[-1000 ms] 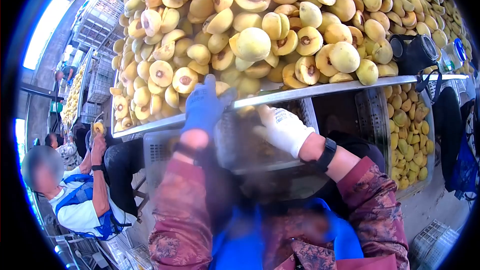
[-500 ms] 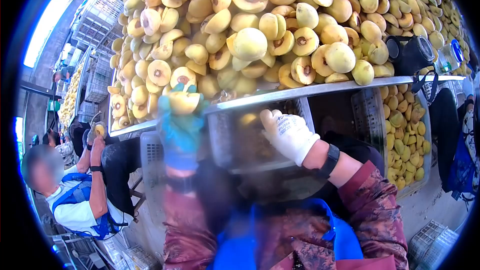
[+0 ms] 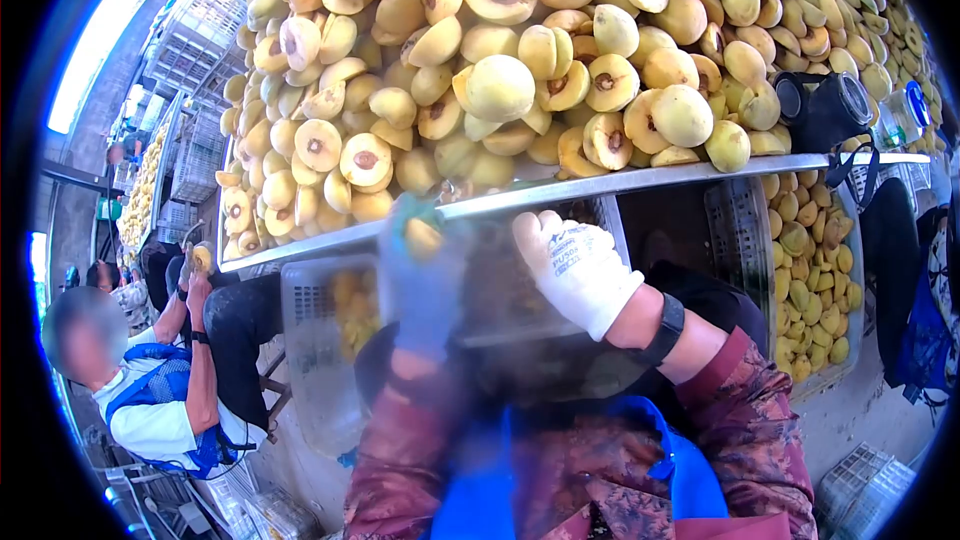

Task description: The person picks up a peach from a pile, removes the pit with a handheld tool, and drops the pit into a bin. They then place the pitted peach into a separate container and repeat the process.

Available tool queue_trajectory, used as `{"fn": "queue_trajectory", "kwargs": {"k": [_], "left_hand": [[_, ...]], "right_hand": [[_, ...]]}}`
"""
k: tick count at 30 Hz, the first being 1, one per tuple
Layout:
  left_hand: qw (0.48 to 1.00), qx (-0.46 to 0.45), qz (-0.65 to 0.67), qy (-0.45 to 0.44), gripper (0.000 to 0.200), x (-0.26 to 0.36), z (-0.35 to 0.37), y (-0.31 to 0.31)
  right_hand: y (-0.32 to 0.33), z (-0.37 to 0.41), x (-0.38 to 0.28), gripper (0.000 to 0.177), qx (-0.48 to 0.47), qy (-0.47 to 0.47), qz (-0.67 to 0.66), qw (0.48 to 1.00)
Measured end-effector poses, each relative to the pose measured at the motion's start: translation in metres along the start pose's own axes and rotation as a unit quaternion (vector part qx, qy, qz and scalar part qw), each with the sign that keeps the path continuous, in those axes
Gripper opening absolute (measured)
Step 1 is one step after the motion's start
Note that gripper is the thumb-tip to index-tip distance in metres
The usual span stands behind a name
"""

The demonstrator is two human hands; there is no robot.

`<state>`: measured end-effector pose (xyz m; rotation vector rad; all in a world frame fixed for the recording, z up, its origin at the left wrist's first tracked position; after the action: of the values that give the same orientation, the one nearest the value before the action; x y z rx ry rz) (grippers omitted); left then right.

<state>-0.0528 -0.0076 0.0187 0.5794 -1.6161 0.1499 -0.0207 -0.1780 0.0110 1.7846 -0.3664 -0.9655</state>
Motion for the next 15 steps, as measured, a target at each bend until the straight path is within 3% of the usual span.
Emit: {"fn": "queue_trajectory", "kwargs": {"k": [1, 2, 3, 4, 5, 7, 9, 13, 15], "left_hand": [[0.982, -0.023, 0.158, 0.104, 0.064, -0.011, -0.001, 0.007], [0.928, -0.042, 0.310, 0.204, 0.059, -0.022, -0.002, 0.013], [0.920, -0.079, 0.340, 0.180, 0.051, -0.027, -0.009, 0.014], [0.879, -0.098, 0.434, 0.170, 0.054, -0.030, -0.006, 0.014], [0.875, -0.088, 0.447, 0.163, 0.054, -0.035, -0.005, 0.014], [0.852, -0.109, 0.488, 0.159, 0.056, -0.028, -0.003, 0.008], [0.865, -0.129, 0.465, 0.138, 0.057, -0.016, 0.001, 0.000], [0.876, -0.146, 0.441, 0.132, 0.061, -0.005, 0.004, -0.012], [0.872, -0.167, 0.439, 0.140, 0.061, -0.004, 0.002, -0.013]], "right_hand": [[-0.002, 0.002, 0.003, 0.018, 0.014, -0.005, -0.014, 1.000], [-0.002, 0.004, 0.003, 0.021, 0.013, -0.004, -0.044, 0.999], [-0.002, 0.005, 0.002, 0.024, 0.014, 0.000, -0.075, 0.997], [-0.002, 0.003, 0.000, 0.026, 0.016, 0.007, -0.105, 0.994], [-0.005, 0.003, 0.000, 0.035, 0.050, 0.007, -0.174, 0.983], [0.002, -0.001, -0.006, 0.036, -0.007, -0.043, -0.316, 0.948], [0.006, -0.001, -0.014, 0.044, -0.033, -0.075, -0.410, 0.908], [0.010, -0.002, -0.019, 0.043, -0.034, -0.087, -0.417, 0.904], [0.013, -0.004, -0.016, 0.043, -0.015, -0.037, -0.359, 0.933]]}}
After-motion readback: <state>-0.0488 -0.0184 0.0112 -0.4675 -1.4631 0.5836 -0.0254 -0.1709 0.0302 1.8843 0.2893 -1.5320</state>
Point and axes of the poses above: each hand's wrist, its own z-axis away from the middle knuckle, its own y-axis out of the back of the hand, x = y × z, the point moved 4 cm from there along -z, towards the middle knuckle, and after that the axes turned 6 degrees about y, right-handed, at the moved point
